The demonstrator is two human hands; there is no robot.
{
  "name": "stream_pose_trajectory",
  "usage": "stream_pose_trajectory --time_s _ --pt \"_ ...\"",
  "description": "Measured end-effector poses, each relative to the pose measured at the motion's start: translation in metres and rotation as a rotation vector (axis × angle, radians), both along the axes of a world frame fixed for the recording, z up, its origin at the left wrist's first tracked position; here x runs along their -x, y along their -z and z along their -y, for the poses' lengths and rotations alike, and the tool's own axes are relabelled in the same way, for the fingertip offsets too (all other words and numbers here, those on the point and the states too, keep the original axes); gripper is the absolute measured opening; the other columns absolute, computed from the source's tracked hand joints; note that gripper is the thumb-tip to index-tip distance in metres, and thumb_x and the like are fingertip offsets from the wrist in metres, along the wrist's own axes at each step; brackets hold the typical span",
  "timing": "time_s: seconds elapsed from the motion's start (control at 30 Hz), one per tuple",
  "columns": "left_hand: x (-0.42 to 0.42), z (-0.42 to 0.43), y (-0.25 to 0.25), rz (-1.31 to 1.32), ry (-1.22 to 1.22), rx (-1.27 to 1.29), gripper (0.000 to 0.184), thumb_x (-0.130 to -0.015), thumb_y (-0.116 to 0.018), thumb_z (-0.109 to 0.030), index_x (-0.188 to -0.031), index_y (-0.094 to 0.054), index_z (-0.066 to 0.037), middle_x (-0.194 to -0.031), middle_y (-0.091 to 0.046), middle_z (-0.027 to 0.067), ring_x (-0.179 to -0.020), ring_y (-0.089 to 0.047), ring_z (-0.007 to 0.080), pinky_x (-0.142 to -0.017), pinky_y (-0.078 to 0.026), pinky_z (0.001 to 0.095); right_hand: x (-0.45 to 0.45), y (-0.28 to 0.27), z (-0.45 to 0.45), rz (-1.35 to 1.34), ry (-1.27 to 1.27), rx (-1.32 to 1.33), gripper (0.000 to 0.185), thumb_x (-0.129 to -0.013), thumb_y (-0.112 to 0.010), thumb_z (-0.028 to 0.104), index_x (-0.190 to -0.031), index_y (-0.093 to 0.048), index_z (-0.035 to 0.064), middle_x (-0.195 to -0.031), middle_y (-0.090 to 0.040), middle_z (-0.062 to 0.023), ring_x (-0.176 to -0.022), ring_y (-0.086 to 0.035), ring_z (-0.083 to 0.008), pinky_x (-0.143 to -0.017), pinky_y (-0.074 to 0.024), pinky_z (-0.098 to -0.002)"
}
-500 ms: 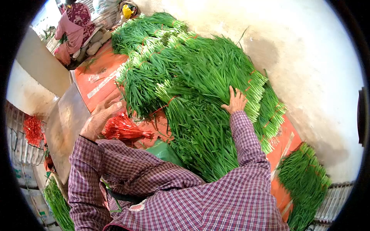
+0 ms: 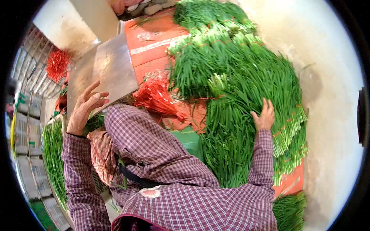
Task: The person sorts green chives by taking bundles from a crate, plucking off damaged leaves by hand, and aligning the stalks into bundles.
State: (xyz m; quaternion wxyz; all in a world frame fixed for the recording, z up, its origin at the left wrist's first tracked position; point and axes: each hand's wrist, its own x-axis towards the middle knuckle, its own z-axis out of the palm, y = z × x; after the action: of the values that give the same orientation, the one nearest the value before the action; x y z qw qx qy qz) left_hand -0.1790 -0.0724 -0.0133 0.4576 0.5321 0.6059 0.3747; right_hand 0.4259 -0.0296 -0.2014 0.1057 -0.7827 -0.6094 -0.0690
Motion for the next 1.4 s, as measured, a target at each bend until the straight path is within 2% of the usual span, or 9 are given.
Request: stream_pose_trajectory --time_s 0.07,0.2,0.3,0.73,0.8,0.93,1.13,1.2,1.4 --pt "0.019 0.013 0.003 -0.070 -0.111 0.007 0.074 -0.086 -0.063 -0.045 -0.141 -0.037 -0.002 -0.114 -0.061 0.0210 -0.099 -0.064 0.0256 -0.091 -0.049 0.0382 0.064 0.003 -0.020 -0.288 -0.374 -0.208 0.058 -0.078 -0.072 0.025 -0.130 -0.051 0.0123 -0.131 -0.050 -0.0111 -0.117 -0.050 -0.0284 -0.097 -0.0437 -0.0393" --pt "0.034 0.035 0.016 -0.014 -0.251 -0.024 0.064 -0.090 -0.059 -0.039 -0.138 -0.040 -0.001 -0.110 -0.062 0.0193 -0.100 -0.064 0.0254 -0.090 -0.049 0.0374 0.200 0.046 -0.068 -0.774 -0.511 0.108 0.023 -0.084 -0.062 0.025 -0.101 -0.068 0.0103 -0.093 -0.070 -0.0104 -0.085 -0.067 -0.0261 -0.079 -0.0510 -0.0372" --pt "0.057 0.063 0.020 -0.078 -0.361 -0.029 0.058 -0.091 -0.059 -0.037 -0.134 -0.046 0.000 -0.108 -0.063 0.0165 -0.098 -0.064 0.0234 -0.090 -0.049 0.0358 0.275 0.107 -0.105 -0.904 -0.469 0.390 0.025 -0.085 -0.062 0.032 -0.097 -0.069 0.0116 -0.088 -0.069 -0.0140 -0.082 -0.066 -0.0300 -0.077 -0.0508 -0.0393" --pt "0.111 0.184 0.071 -0.067 -0.862 0.066 0.051 -0.091 -0.061 -0.032 -0.128 -0.051 0.000 -0.100 -0.064 0.0099 -0.092 -0.063 0.0189 -0.087 -0.048 0.0329 0.389 0.239 -0.198 -0.705 -0.420 0.406 0.034 -0.079 -0.069 0.031 -0.100 -0.070 0.0048 -0.084 -0.070 -0.0151 -0.082 -0.068 -0.0256 -0.078 -0.0529 -0.0370" --pt "0.111 0.187 0.071 -0.062 -0.903 0.069 0.049 -0.091 -0.060 -0.031 -0.128 -0.052 0.000 -0.101 -0.064 0.0108 -0.091 -0.063 0.0196 -0.088 -0.048 0.0336 0.394 0.177 -0.194 -1.073 -0.436 0.498 0.023 -0.088 -0.062 0.022 -0.100 -0.070 0.0035 -0.079 -0.070 -0.0072 -0.063 -0.065 -0.0105 -0.056 -0.0516 -0.0262" --pt "0.105 0.182 0.072 -0.045 -0.919 0.075 0.050 -0.090 -0.061 -0.033 -0.128 -0.052 0.000 -0.100 -0.064 0.0105 -0.090 -0.063 0.0181 -0.085 -0.049 0.0322 0.384 0.120 -0.198 -1.631 -0.522 0.573 0.026 -0.092 -0.060 0.025 -0.107 -0.067 0.0046 -0.088 -0.069 -0.0049 -0.065 -0.063 -0.0094 -0.055 -0.0497 -0.0226" --pt "0.082 0.173 0.069 -0.029 -0.916 0.048 0.044 -0.090 -0.060 -0.026 -0.124 -0.055 0.001 -0.100 -0.065 0.0123 -0.090 -0.064 0.0174 -0.083 -0.050 0.0309 0.343 0.001 -0.185 -1.419 -0.573 0.392 0.033 -0.091 -0.058 0.035 -0.112 -0.067 0.0118 -0.102 -0.066 -0.0004 -0.084 -0.061 -0.0121 -0.065 -0.0482 -0.0253" --pt "0.077 0.172 0.058 0.041 -0.967 0.019 0.042 -0.090 -0.059 -0.023 -0.123 -0.055 0.002 -0.101 -0.066 0.0135 -0.089 -0.064 0.0182 -0.083 -0.050 0.0305 0.334 -0.022 -0.187 -1.227 -0.568 0.371 0.028 -0.092 -0.056 0.031 -0.109 -0.069 0.0133 -0.096 -0.064 0.0039 -0.075 -0.054 -0.0078 -0.060 -0.0427 -0.0231" --pt "0.092 0.201 0.066 0.055 -0.894 -0.102 0.038 -0.091 -0.062 -0.021 -0.120 -0.057 0.003 -0.097 -0.067 0.0132 -0.089 -0.064 0.0165 -0.083 -0.051 0.0313 0.373 -0.074 -0.190 -1.641 -0.885 0.265 0.024 -0.095 -0.055 0.018 -0.113 -0.063 0.0047 -0.068 -0.049 0.0071 -0.054 -0.041 -0.0007 -0.045 -0.0323 -0.0165"
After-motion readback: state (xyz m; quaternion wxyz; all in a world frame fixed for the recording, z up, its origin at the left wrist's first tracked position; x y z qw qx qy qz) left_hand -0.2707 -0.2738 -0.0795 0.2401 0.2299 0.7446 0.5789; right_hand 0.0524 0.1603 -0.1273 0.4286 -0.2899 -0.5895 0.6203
